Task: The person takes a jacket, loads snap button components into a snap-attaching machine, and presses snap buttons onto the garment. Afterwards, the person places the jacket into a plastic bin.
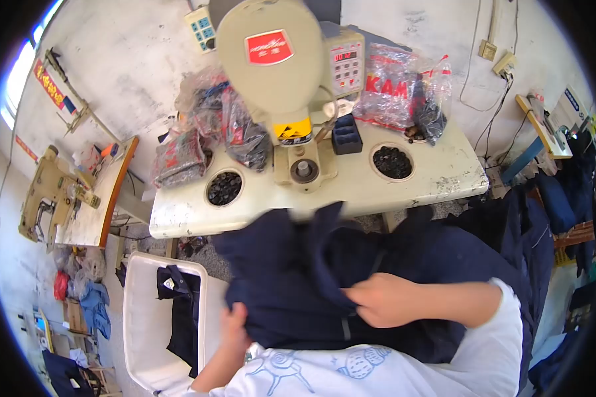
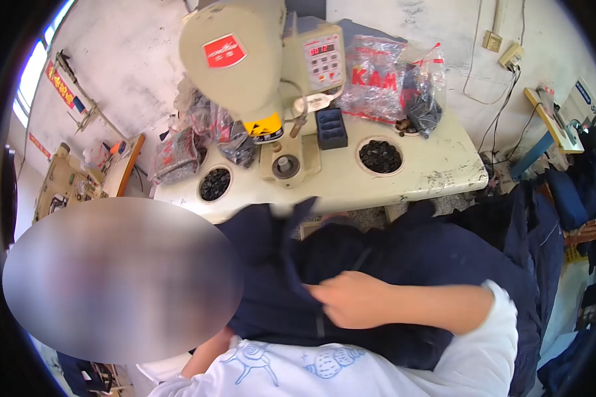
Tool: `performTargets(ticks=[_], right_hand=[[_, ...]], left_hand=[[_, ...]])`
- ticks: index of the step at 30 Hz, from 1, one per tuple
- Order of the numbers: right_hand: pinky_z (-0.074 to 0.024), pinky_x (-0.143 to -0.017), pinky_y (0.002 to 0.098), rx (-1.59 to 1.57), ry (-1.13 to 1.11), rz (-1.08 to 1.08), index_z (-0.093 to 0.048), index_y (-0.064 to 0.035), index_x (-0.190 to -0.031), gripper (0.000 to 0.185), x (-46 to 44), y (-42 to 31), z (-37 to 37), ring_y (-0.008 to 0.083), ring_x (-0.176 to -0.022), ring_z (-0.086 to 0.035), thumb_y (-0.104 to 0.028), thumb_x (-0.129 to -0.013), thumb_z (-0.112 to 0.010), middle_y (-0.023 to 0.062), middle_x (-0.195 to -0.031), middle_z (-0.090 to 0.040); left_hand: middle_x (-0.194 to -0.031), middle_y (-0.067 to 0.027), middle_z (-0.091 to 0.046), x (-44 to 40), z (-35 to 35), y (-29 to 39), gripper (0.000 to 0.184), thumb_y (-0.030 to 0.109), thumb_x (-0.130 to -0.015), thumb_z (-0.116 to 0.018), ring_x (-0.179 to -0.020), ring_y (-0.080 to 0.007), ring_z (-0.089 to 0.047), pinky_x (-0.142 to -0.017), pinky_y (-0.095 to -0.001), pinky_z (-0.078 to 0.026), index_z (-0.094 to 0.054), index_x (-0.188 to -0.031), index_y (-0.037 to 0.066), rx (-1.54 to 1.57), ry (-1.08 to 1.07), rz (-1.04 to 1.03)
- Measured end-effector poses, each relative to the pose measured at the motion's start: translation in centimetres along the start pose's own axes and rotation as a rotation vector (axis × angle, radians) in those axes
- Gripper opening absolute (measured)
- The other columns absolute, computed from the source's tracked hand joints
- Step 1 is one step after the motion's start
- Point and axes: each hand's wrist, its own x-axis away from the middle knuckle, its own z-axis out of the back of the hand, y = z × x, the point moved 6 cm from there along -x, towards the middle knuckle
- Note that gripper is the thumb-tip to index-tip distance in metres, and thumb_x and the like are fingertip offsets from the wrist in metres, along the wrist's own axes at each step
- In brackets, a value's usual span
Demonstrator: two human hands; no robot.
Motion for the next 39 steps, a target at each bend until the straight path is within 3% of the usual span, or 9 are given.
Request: performTargets(ticks=[5,9,12,13,15,20,24,27,39], right_hand=[[-0.0481,-0.067,0.0467,-0.184,-0.366,0.202,-0.024,0.0037,-0.14,0.07,-11.4,-5.8,-4.1,0.0405,-0.071,-0.06,-0.003,-0.073,-0.045,0.024,-0.084,-0.061],[-0.047,-0.076,0.0416,-0.46,-0.295,0.481,-0.029,-0.0071,-0.142,0.057,-17.5,1.8,-16.3,0.0345,-0.084,-0.062,-0.018,-0.088,-0.046,0.0213,-0.101,-0.063],[-0.049,-0.062,0.0317,-1.009,-0.551,0.066,-0.046,-0.007,-0.131,0.047,-18.7,5.8,-18.1,0.0202,-0.072,-0.062,-0.033,-0.093,-0.05,0.0114,-0.088,-0.065],[-0.049,-0.058,0.0286,-1.243,-0.779,-0.277,-0.052,-0.0067,-0.126,0.045,-17.6,5.8,-18.5,0.0161,-0.069,-0.062,-0.037,-0.093,-0.051,0.0088,-0.084,-0.065],[-0.0457,-0.053,0.0234,-1.076,-0.509,-0.21,-0.056,-0.0057,-0.119,0.038,-18.2,6.1,-17.0,0.0112,-0.062,-0.058,-0.032,-0.092,-0.054,0.0045,-0.076,-0.062],[-0.0543,-0.069,0.0286,-1.431,0.254,-0.699,-0.058,0.0032,-0.101,0.021,-14.5,17.8,-15.4,0.0204,-0.077,-0.062,-0.011,-0.085,-0.061,0.0126,-0.092,-0.062],[-0.0526,-0.079,0.0363,-1.286,0.687,-0.643,-0.058,-0.0005,-0.109,0.03,-12.6,24.0,-11.4,0.0248,-0.088,-0.062,-0.011,-0.082,-0.066,0.0151,-0.099,-0.061],[-0.0486,-0.085,0.0407,-0.206,0.961,-0.479,-0.056,-0.0009,-0.114,0.036,-13.1,27.3,-5.9,0.0282,-0.095,-0.06,-0.018,-0.084,-0.064,0.015,-0.105,-0.062],[-0.048,-0.086,0.0406,-0.233,0.925,-0.598,-0.056,-0.0008,-0.114,0.037,-10.8,32.2,-3.3,0.0286,-0.096,-0.06,-0.02,-0.084,-0.064,0.0151,-0.106,-0.062]], left_hand=[[-0.114,-0.0222,-0.058,4.0,7.0,7.7,0.054,0.033,-0.091,-0.055,-0.107,-0.0316,-0.059,-0.086,-0.0404,-0.051,-0.044,-0.124,-0.007,-0.012,0.085,-0.338],[-0.084,-0.017,-0.066,3.8,16.5,1.1,0.027,0.021,-0.087,-0.06,-0.082,-0.0293,-0.065,-0.07,-0.0366,-0.051,-0.062,-0.097,-0.004,-1.041,0.303,0.511],[-0.096,-0.0202,-0.058,0.0,11.2,8.0,0.04,0.004,-0.073,-0.06,-0.089,-0.0373,-0.058,-0.075,-0.0445,-0.047,-0.053,-0.112,-0.001,-1.585,0.385,-0.619],[-0.095,-0.0185,-0.059,-1.4,4.8,11.3,0.038,0.002,-0.072,-0.061,-0.088,-0.0366,-0.058,-0.075,-0.0439,-0.047,-0.055,-0.109,0.001,-1.452,0.291,-0.578],[-0.094,-0.015,-0.063,-4.8,-5.0,11.6,0.026,0.005,-0.076,-0.061,-0.088,-0.033,-0.061,-0.074,-0.0406,-0.049,-0.06,-0.102,0.004,-1.508,-0.153,-0.912],[-0.08,-0.0163,-0.068,-18.1,-7.7,-7.1,0.019,0.02,-0.073,-0.06,-0.076,-0.0318,-0.066,-0.067,-0.0422,-0.053,-0.068,-0.082,0.005,-2.019,-0.99,-0.314],[-0.077,-0.0163,-0.066,-16.0,-9.6,-9.4,0.013,0.014,-0.069,-0.058,-0.074,-0.0309,-0.066,-0.066,-0.0426,-0.052,-0.067,-0.072,0.005,-1.967,-0.936,-0.471],[-0.079,-0.0178,-0.066,-17.7,-9.8,-9.9,0.02,0.019,-0.074,-0.058,-0.074,-0.0339,-0.065,-0.068,-0.0436,-0.052,-0.065,-0.081,0.002,-1.837,-0.828,-0.366],[-0.124,-0.0183,-0.052,-23.3,-9.7,-9.8,0.037,0.016,-0.089,-0.055,-0.118,-0.0333,-0.046,-0.102,-0.0424,-0.035,-0.051,-0.122,0.001,-1.182,-0.438,-0.637]])
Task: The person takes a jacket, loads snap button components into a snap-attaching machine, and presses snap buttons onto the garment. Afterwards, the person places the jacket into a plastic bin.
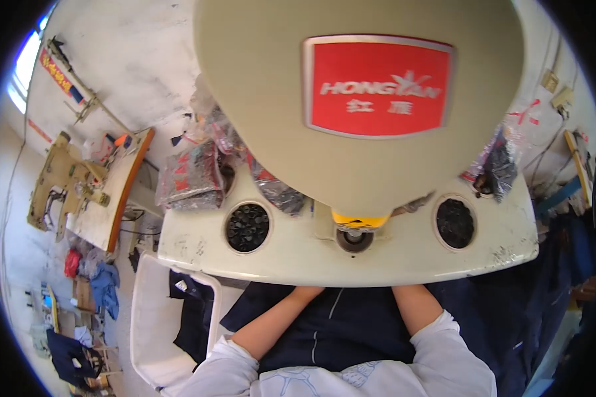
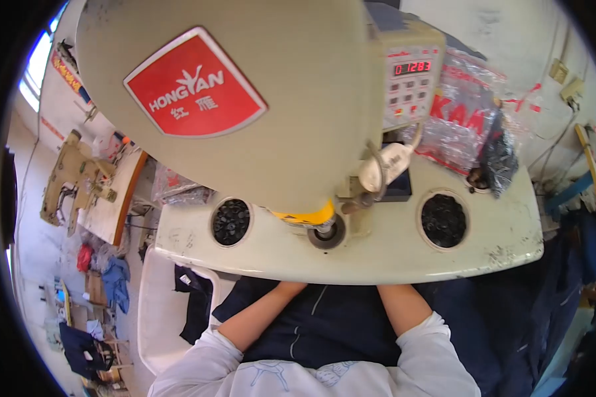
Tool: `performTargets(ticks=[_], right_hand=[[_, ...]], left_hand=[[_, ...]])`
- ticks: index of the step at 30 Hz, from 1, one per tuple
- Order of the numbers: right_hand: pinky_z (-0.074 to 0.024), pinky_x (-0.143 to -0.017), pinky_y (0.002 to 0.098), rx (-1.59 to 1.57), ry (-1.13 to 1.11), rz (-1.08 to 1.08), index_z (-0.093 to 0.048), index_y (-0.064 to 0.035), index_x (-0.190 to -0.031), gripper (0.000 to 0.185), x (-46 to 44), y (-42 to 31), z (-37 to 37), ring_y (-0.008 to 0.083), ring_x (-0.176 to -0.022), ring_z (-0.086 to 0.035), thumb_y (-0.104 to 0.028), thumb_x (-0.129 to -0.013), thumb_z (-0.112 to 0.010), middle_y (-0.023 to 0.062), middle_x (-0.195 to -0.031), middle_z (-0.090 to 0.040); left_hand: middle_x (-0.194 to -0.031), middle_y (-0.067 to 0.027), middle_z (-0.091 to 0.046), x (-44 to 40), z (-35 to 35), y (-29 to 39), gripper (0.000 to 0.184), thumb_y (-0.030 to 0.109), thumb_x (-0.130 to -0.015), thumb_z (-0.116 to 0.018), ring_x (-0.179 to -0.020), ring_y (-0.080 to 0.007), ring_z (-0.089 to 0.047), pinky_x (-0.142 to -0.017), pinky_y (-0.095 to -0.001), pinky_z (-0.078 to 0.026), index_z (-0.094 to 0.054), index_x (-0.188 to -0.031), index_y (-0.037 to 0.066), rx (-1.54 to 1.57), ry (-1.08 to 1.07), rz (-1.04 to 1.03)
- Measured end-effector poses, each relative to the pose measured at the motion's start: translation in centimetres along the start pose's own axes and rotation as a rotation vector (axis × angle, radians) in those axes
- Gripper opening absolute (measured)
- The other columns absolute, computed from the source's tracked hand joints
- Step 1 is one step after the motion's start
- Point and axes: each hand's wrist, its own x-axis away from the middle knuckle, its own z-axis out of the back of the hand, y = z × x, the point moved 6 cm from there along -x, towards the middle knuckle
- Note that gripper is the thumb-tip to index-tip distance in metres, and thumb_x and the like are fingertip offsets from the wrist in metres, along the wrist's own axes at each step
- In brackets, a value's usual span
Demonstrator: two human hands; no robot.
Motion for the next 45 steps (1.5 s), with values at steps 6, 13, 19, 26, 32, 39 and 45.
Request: performTargets(ticks=[6,13,19,26,32,39,45], right_hand=[[-0.0477,-0.087,0.0405,-0.026,-0.029,0.013,-0.056,-0.0008,-0.115,0.037,1.2,-0.8,-1.1,0.0288,-0.097,-0.06,-0.02,-0.084,-0.064,0.0152,-0.106,-0.062],[-0.0474,-0.087,0.0404,-0.016,-0.039,0.04,-0.056,-0.0008,-0.115,0.037,2.7,-1.9,-3.3,0.029,-0.098,-0.059,-0.021,-0.084,-0.063,0.0153,-0.107,-0.061],[-0.0471,-0.087,0.0403,-0.025,-0.037,0.055,-0.056,-0.0007,-0.115,0.038,3.7,-2.6,-4.7,0.0292,-0.098,-0.059,-0.022,-0.085,-0.063,0.0154,-0.107,-0.061],[-0.0467,-0.088,0.0402,-0.028,-0.042,0.071,-0.055,-0.0007,-0.116,0.038,4.3,-2.9,-6.1,0.0295,-0.099,-0.059,-0.022,-0.085,-0.063,0.0155,-0.108,-0.061],[-0.0464,-0.088,0.0401,-0.02,-0.046,0.053,-0.055,-0.0006,-0.116,0.039,4.4,-1.7,-3.6,0.0297,-0.099,-0.059,-0.023,-0.085,-0.063,0.0156,-0.108,-0.061],[-0.046,-0.089,0.04,-0.018,-0.061,0.055,-0.055,-0.0006,-0.116,0.039,4.0,-1.4,-2.4,0.0299,-0.1,-0.058,-0.024,-0.085,-0.063,0.0157,-0.109,-0.061],[-0.0457,-0.089,0.0399,-0.009,-0.054,0.034,-0.055,-0.0006,-0.116,0.04,3.5,-0.7,-0.7,0.0301,-0.1,-0.058,-0.024,-0.085,-0.062,0.0158,-0.109,-0.061]], left_hand=[[-0.124,-0.0184,-0.052,-0.2,0.4,1.8,0.037,0.017,-0.089,-0.056,-0.118,-0.0335,-0.047,-0.102,-0.0422,-0.035,-0.051,-0.122,0.002,0.043,0.015,0.028],[-0.124,-0.0185,-0.053,-0.9,0.6,2.0,0.037,0.017,-0.088,-0.056,-0.118,-0.0338,-0.047,-0.101,-0.042,-0.036,-0.052,-0.122,0.003,0.078,0.029,0.059],[-0.126,-0.0161,-0.049,0.0,-0.3,0.8,0.038,0.015,-0.09,-0.054,-0.117,-0.0286,-0.046,-0.101,-0.0389,-0.037,-0.046,-0.126,0.003,0.165,0.075,0.107],[-0.13,-0.0118,-0.047,0.3,-1.2,0.0,0.04,0.018,-0.093,-0.05,-0.118,-0.0226,-0.046,-0.101,-0.0371,-0.038,-0.04,-0.13,0.006,1.144,0.151,0.405],[-0.129,-0.0081,-0.047,-0.7,-0.3,1.8,0.039,0.024,-0.095,-0.047,-0.118,-0.022,-0.047,-0.099,-0.0378,-0.04,-0.04,-0.131,0.01,1.266,0.131,0.51],[-0.13,-0.0116,-0.047,-1.3,-0.4,1.6,0.042,0.024,-0.094,-0.051,-0.118,-0.0228,-0.047,-0.098,-0.0387,-0.043,-0.04,-0.131,0.006,1.426,0.135,0.513],[-0.125,-0.0112,-0.051,-1.4,-0.5,1.8,0.037,0.025,-0.094,-0.05,-0.114,-0.0229,-0.05,-0.095,-0.0388,-0.045,-0.045,-0.126,0.007,1.461,0.101,0.494]])
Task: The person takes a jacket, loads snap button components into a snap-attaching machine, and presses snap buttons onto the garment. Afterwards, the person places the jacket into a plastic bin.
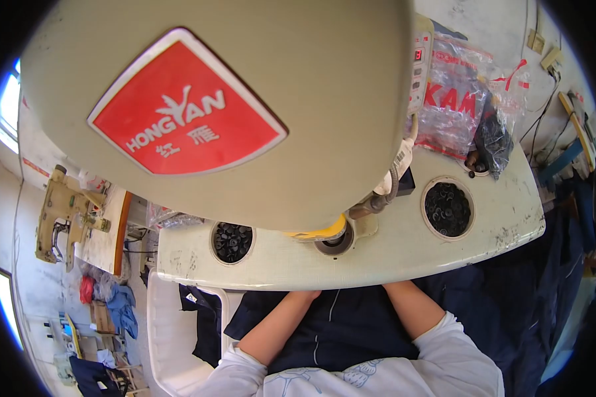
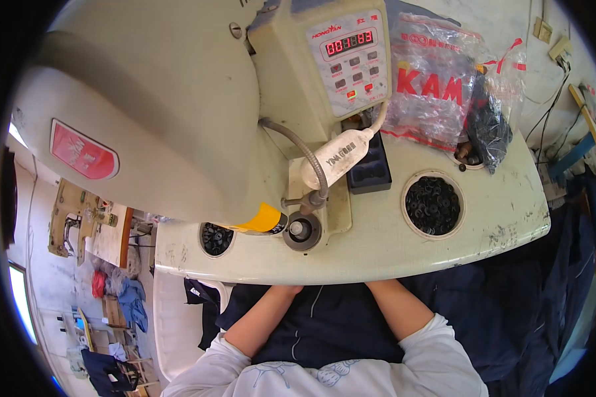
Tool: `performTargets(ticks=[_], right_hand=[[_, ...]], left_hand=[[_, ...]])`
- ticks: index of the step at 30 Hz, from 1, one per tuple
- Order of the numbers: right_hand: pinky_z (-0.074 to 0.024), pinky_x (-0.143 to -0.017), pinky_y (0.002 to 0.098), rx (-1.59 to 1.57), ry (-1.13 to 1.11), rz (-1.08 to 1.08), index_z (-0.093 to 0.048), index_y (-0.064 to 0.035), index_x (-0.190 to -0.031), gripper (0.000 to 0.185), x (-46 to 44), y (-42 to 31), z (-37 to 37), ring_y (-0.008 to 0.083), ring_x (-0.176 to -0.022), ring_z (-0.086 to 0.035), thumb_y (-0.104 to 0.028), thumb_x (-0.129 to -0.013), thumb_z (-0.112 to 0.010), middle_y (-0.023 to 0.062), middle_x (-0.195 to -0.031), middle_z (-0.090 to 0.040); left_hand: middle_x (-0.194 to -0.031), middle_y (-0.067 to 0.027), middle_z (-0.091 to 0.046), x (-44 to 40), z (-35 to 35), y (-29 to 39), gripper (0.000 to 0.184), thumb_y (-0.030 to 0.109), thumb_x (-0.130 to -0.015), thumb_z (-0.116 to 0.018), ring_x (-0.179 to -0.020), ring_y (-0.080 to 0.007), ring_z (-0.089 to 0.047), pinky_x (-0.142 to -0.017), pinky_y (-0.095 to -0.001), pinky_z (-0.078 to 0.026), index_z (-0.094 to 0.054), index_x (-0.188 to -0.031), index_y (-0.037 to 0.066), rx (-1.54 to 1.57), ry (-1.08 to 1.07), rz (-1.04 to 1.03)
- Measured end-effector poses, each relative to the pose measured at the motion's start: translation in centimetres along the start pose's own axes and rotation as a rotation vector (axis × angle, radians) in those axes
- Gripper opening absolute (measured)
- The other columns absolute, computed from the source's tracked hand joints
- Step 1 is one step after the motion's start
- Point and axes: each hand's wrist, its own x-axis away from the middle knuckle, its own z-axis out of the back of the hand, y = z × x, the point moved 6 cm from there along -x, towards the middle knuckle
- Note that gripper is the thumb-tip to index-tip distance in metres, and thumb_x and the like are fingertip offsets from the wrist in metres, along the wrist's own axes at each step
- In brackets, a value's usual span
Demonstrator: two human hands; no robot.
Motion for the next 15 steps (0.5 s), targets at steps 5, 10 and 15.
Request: performTargets(ticks=[5,10,15], right_hand=[[-0.0455,-0.09,0.0398,0.009,0.002,-0.022,-0.055,-0.0005,-0.117,0.04,-0.6,0.4,1.3,0.0302,-0.101,-0.058,-0.025,-0.085,-0.062,0.0159,-0.109,-0.061],[-0.0452,-0.09,0.0397,0.016,0.002,-0.043,-0.055,-0.0005,-0.117,0.041,-1.0,1.1,2.5,0.0304,-0.101,-0.058,-0.025,-0.085,-0.062,0.016,-0.11,-0.061],[-0.045,-0.09,0.0397,0.028,0.004,-0.053,-0.055,-0.0005,-0.117,0.041,-1.4,1.5,3.4,0.0306,-0.102,-0.057,-0.026,-0.085,-0.062,0.016,-0.11,-0.061]], left_hand=[[-0.124,-0.0112,-0.051,0.1,-0.1,-0.1,0.037,0.026,-0.095,-0.048,-0.113,-0.0234,-0.051,-0.094,-0.0397,-0.046,-0.045,-0.126,0.007,0.032,0.062,0.016],[-0.125,-0.0097,-0.051,0.1,0.6,-0.6,0.037,0.027,-0.095,-0.048,-0.114,-0.0234,-0.051,-0.095,-0.0403,-0.044,-0.045,-0.127,0.009,0.115,0.112,0.038],[-0.123,-0.0069,-0.053,0.4,-0.2,-0.6,0.035,0.029,-0.095,-0.046,-0.113,-0.0228,-0.051,-0.096,-0.0409,-0.043,-0.047,-0.124,0.01,0.137,0.161,0.089]])
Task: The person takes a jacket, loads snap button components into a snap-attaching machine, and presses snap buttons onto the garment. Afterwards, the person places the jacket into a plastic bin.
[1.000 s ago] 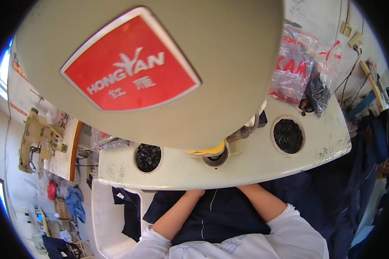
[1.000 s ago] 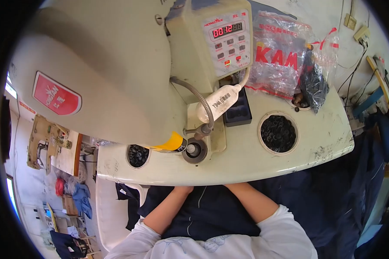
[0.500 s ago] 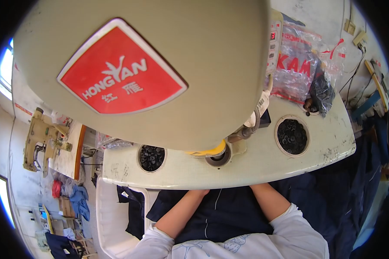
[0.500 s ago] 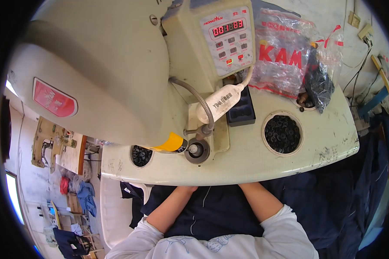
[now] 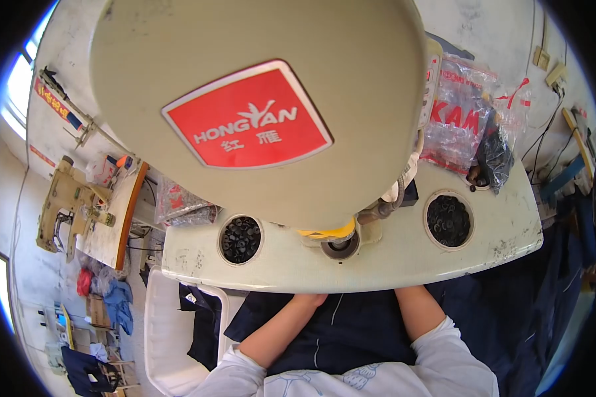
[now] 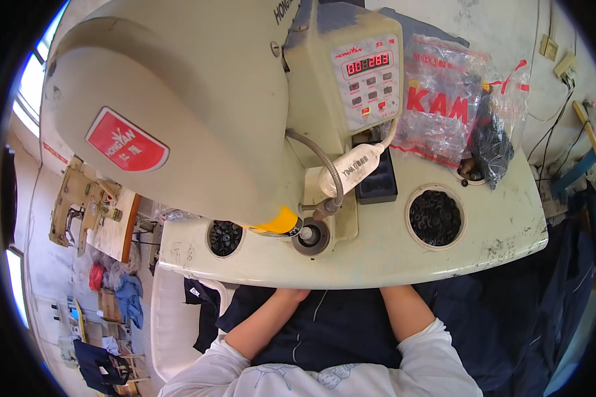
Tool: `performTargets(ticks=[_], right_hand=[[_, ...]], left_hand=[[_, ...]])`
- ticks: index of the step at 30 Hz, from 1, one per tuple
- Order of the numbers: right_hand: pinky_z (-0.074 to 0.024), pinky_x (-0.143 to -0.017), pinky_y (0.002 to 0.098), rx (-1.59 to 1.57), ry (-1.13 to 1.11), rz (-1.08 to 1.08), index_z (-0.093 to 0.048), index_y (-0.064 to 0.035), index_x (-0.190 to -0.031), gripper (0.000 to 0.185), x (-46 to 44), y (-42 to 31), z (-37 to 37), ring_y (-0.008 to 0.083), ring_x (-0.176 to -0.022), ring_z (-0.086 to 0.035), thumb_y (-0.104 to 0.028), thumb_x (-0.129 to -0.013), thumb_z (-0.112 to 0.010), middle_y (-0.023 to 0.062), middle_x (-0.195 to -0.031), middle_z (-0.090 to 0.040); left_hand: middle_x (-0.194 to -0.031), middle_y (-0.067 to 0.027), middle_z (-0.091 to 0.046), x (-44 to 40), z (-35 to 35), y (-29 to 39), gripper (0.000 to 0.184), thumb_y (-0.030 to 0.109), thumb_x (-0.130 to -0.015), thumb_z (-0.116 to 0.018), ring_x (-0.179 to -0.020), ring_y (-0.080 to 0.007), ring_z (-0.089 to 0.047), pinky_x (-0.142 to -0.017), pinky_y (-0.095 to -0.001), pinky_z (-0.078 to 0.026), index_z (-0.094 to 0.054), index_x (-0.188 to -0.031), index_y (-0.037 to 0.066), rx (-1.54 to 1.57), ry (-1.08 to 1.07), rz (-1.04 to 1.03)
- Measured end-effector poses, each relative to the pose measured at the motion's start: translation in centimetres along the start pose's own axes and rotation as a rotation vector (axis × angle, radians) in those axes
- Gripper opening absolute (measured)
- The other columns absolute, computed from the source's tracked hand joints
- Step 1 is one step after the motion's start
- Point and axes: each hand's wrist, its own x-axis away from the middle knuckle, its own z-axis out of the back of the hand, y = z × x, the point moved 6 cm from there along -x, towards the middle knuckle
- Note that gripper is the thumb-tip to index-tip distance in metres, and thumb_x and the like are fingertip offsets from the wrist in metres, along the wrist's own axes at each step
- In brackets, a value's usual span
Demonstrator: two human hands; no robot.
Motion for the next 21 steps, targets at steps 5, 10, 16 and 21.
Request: performTargets(ticks=[5,10,16,21], right_hand=[[-0.0447,-0.091,0.0396,0.013,-0.001,0.035,-0.055,-0.0005,-0.117,0.042,0.1,-0.9,-1.0,0.0307,-0.102,-0.057,-0.027,-0.085,-0.062,0.0161,-0.11,-0.06],[-0.0445,-0.091,0.0395,0.02,-0.012,0.142,-0.054,-0.0004,-0.117,0.042,1.4,-4.0,-5.7,0.0309,-0.102,-0.057,-0.027,-0.086,-0.061,0.0162,-0.111,-0.06],[-0.0442,-0.092,0.0394,0.048,-0.027,0.14,-0.054,-0.0004,-0.118,0.043,0.8,-3.2,-5.2,0.0311,-0.103,-0.057,-0.028,-0.086,-0.061,0.0163,-0.111,-0.06],[-0.0439,-0.092,0.0394,0.06,-0.053,0.141,-0.054,-0.0004,-0.118,0.043,0.4,-2.6,-4.7,0.0313,-0.103,-0.057,-0.028,-0.086,-0.061,0.0164,-0.112,-0.06]], left_hand=[[-0.127,-0.0069,-0.05,0.3,-0.5,-0.3,0.037,0.03,-0.095,-0.046,-0.116,-0.0235,-0.049,-0.098,-0.0413,-0.042,-0.045,-0.126,0.011,0.039,-0.037,0.019],[-0.129,-0.0074,-0.049,0.2,0.1,-0.5,0.037,0.028,-0.094,-0.048,-0.118,-0.0242,-0.048,-0.1,-0.0418,-0.04,-0.044,-0.127,0.01,0.066,-0.127,-0.039],[-0.131,-0.0079,-0.048,0.6,-1.7,0.1,0.039,0.026,-0.094,-0.048,-0.12,-0.0245,-0.046,-0.101,-0.0418,-0.039,-0.043,-0.129,0.01,0.046,-0.083,0.006],[-0.132,-0.0092,-0.048,0.8,-1.2,0.7,0.042,0.025,-0.094,-0.049,-0.123,-0.026,-0.043,-0.105,-0.0421,-0.033,-0.042,-0.131,0.008,-0.113,-0.09,-0.081]])
